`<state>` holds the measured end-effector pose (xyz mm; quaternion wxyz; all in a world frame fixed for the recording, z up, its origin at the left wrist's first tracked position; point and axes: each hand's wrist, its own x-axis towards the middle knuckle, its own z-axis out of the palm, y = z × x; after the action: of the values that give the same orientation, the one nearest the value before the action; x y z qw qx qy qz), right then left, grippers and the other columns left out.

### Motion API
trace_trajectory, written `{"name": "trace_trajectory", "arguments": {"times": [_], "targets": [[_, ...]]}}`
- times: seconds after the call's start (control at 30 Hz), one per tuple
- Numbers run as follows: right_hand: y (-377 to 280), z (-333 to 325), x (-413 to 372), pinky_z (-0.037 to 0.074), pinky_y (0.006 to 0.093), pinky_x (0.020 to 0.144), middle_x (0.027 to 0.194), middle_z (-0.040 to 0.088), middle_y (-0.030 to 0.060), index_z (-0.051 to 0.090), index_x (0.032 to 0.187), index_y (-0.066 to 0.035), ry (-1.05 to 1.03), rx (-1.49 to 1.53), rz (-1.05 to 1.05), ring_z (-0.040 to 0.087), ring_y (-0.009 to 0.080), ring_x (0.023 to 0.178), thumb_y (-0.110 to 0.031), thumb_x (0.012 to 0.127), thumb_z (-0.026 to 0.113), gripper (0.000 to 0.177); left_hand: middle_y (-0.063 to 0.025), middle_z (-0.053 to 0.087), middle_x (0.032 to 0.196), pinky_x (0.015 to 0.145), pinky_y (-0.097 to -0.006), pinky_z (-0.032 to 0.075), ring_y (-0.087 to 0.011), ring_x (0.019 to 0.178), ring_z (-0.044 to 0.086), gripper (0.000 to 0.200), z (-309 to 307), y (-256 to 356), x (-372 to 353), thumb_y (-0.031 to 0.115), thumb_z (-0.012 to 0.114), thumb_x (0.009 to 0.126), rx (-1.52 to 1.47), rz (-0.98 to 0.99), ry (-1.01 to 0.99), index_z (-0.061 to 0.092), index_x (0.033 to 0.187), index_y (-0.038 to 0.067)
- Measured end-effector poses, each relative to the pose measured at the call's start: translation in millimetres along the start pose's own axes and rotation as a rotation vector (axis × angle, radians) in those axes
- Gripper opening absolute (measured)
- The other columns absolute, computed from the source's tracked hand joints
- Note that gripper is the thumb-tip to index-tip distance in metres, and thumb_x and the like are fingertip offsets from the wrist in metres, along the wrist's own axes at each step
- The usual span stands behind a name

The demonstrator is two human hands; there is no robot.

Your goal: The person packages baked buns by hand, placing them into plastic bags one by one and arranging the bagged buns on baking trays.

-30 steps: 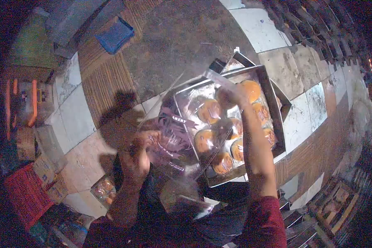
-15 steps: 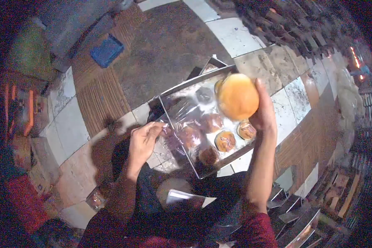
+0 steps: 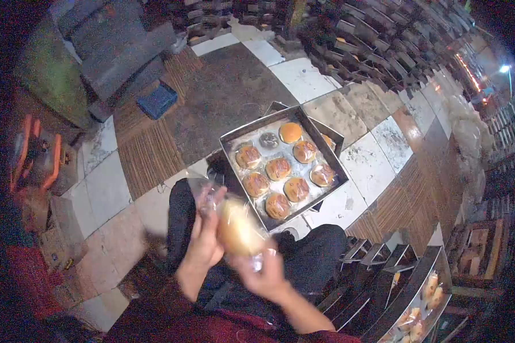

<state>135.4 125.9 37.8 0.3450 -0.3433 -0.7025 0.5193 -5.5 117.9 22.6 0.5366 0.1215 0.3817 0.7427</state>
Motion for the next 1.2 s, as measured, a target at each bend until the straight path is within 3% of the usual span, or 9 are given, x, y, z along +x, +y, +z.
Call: {"name": "trace_trajectory", "arguments": {"times": [0.17, 0.3, 0.33, 0.43, 0.63, 0.83, 0.93, 1.03, 1.2], "targets": [[9.1, 10.4, -34.5, 0.021, 0.0462, 0.106, 0.14, 0.022, 0.0246, 0.017, 0.135, 0.005, -0.166, 0.003, -0.349, 0.025, 0.0383, 0.129, -0.067, 0.066, 0.062, 0.11, -0.0167, 0.014, 0.14, 0.106, -0.038, 0.024, -0.0268, 0.128, 0.024, 0.11, 24.8, 17.4, -32.8, 0.024, 0.078, 0.069, 0.315, -0.012, -0.336, -0.005, 0.14, 0.006], [-26.6, -8.7, -34.9, 0.031, 0.0424, 0.102, 0.133, 0.036, 0.0188, 0.021, 0.134, 0.004, 0.168, 0.931, 0.298, 0.044, 0.0312, 0.117, -0.076, 0.059, 0.059, 0.116, -0.0113, 0.012, 0.145, 0.109, -0.0384, 0.017, -0.0219, 0.132, 0.018, 0.113, 33.6, 17.2, -81.9, 0.04, 0.075, 0.068, 0.027, -0.312, -0.504, -0.004, 0.141, 0.004], [-37.2, -10.8, -28.5, 0.031, 0.0435, 0.101, 0.134, 0.036, 0.0198, 0.023, 0.134, 0.005, 0.055, 1.019, 0.37, 0.044, 0.0328, 0.117, -0.076, 0.057, 0.06, 0.117, -0.0121, 0.013, 0.145, 0.109, -0.0417, 0.019, -0.0256, 0.133, 0.019, 0.112, 24.3, 32.1, -69.5, 0.051, 0.07, 0.068, 0.193, 0.076, -0.481, -0.002, 0.141, 0.007], [-66.5, -0.7, -6.6, 0.032, 0.0491, 0.098, 0.134, 0.031, 0.0266, 0.031, 0.13, 0.007, -0.332, -0.505, -0.489, 0.034, 0.0409, 0.124, -0.06, 0.063, 0.067, 0.101, -0.0157, 0.028, 0.139, 0.095, -0.0475, 0.04, -0.0354, 0.121, 0.04, 0.088, 37.7, 48.0, -55.3, 0.058, 0.056, 0.077, -0.058, 0.021, -0.144, 0.015, 0.14, 0.011], [-53.7, 16.0, 7.8, 0.041, 0.0438, 0.076, 0.098, 0.053, 0.0146, 0.055, 0.095, -0.002, -0.174, -0.893, -0.592, 0.05, 0.0316, 0.092, -0.015, 0.065, 0.057, 0.033, -0.0215, 0.051, 0.119, 0.091, -0.0429, 0.046, -0.0359, 0.101, 0.055, 0.08, -32.5, 3.0, -5.2, 0.068, 0.028, 0.083, -0.431, -0.441, 0.044, 0.044, 0.12, -0.001], [-42.4, 41.6, -5.5, 0.039, 0.0388, 0.074, 0.087, 0.048, 0.0107, 0.062, 0.098, -0.006, -0.292, -0.618, -0.72, 0.047, 0.0278, 0.083, -0.012, 0.065, 0.067, 0.034, -0.0209, 0.053, 0.113, 0.088, -0.0567, 0.044, -0.0413, 0.104, 0.052, 0.063, -33.9, 21.7, 15.5, 0.06, 0.044, 0.083, -0.747, -0.286, 0.022, 0.047, 0.116, 0.006], [-63.9, 21.2, -0.3, 0.039, 0.0392, 0.079, 0.087, 0.053, 0.0086, 0.062, 0.098, -0.005, -0.026, -0.644, -0.32, 0.05, 0.0277, 0.09, -0.015, 0.066, 0.073, 0.035, -0.0148, 0.048, 0.121, 0.084, -0.0579, 0.047, -0.0417, 0.108, 0.05, 0.058, -13.4, 55.9, 11.0, 0.059, 0.043, 0.084, -0.598, 0.01, -0.11, 0.043, 0.123, 0.016], [-50.2, 5.2, 6.2, 0.043, 0.024, 0.069, 0.09, 0.057, 0.0066, 0.06, 0.092, -0.001, -0.212, 0.291, 0.297, 0.055, 0.0141, 0.083, -0.006, 0.08, 0.065, 0.014, -0.0131, 0.042, 0.128, 0.085, -0.0567, 0.047, -0.0408, 0.11, 0.049, 0.063, 8.4, 76.9, -1.6, 0.058, 0.042, 0.085, -0.426, 0.201, -0.146, 0.034, 0.131, 0.017], [-55.5, 2.6, -1.4, 0.046, 0.0223, 0.067, 0.093, 0.058, 0.006, 0.058, 0.093, 0.0, -0.225, 0.18, 0.149, 0.056, 0.0096, 0.08, -0.001, 0.082, 0.061, 0.012, -0.0122, 0.036, 0.132, 0.09, -0.056, 0.043, -0.0404, 0.114, 0.044, 0.071, 25.1, 90.1, -16.5, 0.057, 0.046, 0.083, -0.249, 0.402, -0.161, 0.023, 0.137, 0.016]]}}
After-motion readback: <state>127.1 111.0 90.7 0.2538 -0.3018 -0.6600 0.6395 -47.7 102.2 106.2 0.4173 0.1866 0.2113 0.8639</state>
